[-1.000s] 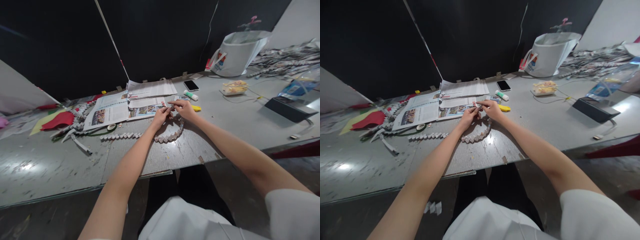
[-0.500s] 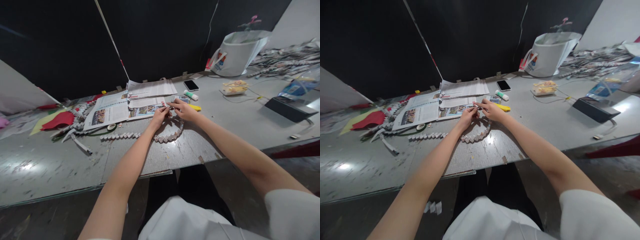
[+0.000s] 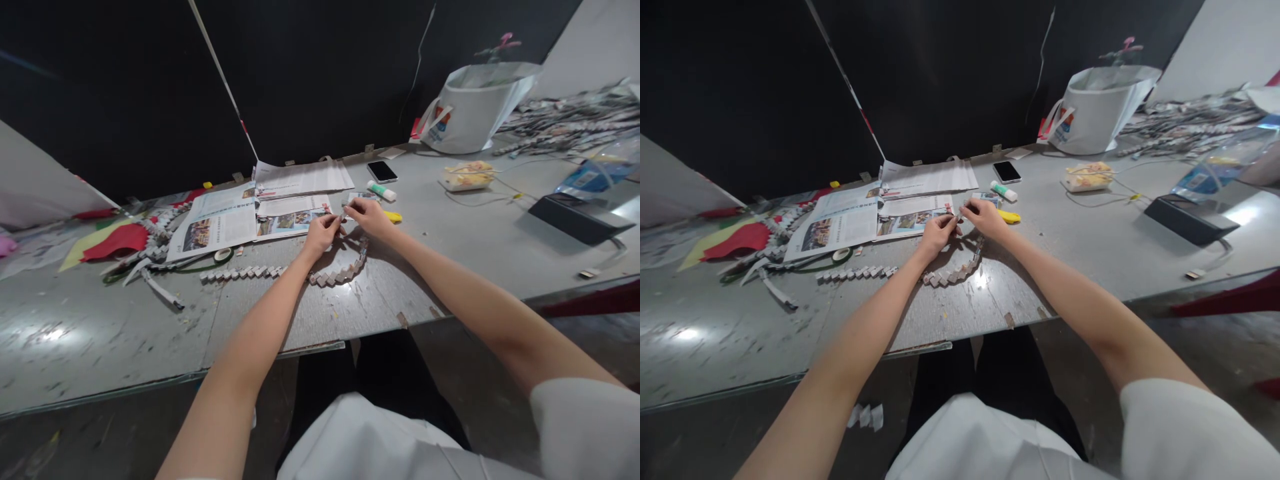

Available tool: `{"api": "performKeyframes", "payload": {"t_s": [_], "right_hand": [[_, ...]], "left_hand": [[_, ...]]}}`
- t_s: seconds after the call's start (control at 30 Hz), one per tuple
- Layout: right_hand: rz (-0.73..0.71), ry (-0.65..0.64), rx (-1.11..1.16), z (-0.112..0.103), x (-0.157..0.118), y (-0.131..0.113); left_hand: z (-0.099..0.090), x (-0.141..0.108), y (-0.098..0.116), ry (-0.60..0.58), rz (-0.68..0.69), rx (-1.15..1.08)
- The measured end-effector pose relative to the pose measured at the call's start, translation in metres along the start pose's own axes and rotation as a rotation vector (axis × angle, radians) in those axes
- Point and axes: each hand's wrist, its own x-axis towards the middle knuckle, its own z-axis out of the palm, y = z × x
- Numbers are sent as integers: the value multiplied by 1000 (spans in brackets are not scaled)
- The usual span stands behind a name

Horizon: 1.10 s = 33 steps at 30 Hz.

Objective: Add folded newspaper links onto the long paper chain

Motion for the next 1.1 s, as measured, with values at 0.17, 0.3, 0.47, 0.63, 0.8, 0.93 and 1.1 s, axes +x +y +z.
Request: {"api": "performKeyframes", "payload": {"t_s": [0.17,0.3,0.47,0.63,0.8,0.93,1.1], "right_hand": [[-1,5,2,-1,-3,-5],[-20,38,-58,1,-4,-6],[-70,69,-128,3,-5,-7],[-188,-8,-120,1,-10,-17],[-195,-43,-32,0,-11,-22],[-131,-65,39,3,-8,-16],[-72,-87,78,4,-6,-9]], "left_hand": [[0,0,2,2,-18,-1],[1,1,0,1,-10,-11],[2,2,-3,-17,-23,-23],[1,3,-4,-4,-38,-19],[-1,4,-6,52,-85,-54],[-2,5,-8,70,-88,-102],[-3,5,-10,51,-109,-193]]}}
